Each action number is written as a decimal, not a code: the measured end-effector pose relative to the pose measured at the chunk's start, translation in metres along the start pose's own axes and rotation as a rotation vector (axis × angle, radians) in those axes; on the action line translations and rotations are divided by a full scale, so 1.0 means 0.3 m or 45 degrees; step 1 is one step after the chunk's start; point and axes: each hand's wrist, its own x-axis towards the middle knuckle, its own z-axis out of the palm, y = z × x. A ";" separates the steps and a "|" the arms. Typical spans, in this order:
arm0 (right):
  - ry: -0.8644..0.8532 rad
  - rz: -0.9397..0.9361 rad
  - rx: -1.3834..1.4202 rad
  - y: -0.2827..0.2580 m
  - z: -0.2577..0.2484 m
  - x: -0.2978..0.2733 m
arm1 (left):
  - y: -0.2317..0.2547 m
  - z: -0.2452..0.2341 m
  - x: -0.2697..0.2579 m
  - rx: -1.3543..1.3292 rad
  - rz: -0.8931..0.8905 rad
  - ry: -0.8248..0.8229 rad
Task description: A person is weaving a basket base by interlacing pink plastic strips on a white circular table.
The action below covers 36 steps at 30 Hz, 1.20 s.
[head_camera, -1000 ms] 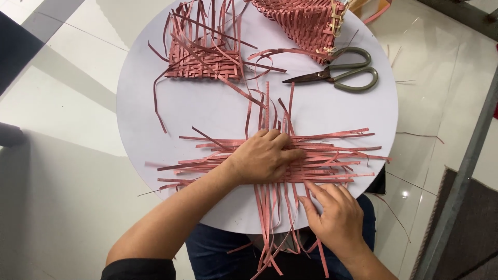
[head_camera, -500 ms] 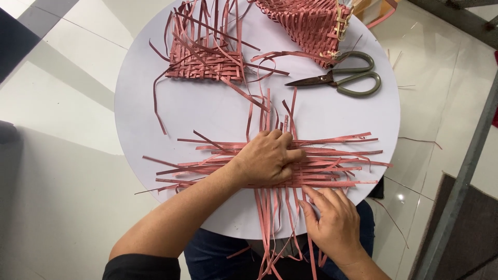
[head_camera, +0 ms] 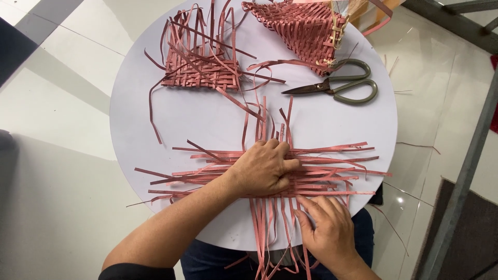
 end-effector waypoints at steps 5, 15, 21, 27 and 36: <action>-0.006 -0.024 -0.003 0.014 0.014 -0.012 | 0.010 -0.011 0.002 0.006 -0.026 -0.023; -0.025 -0.056 0.100 0.024 0.013 -0.003 | 0.014 -0.004 0.001 -0.024 -0.026 0.068; -0.224 -0.121 -0.123 -0.007 -0.081 0.002 | 0.005 0.004 -0.002 -0.032 0.009 0.087; 0.021 -0.419 -0.009 0.048 -0.150 0.171 | 0.000 0.012 -0.007 -0.022 0.006 0.029; -0.022 -0.311 -0.196 0.123 0.033 0.107 | -0.006 -0.013 -0.013 -0.195 -0.125 0.019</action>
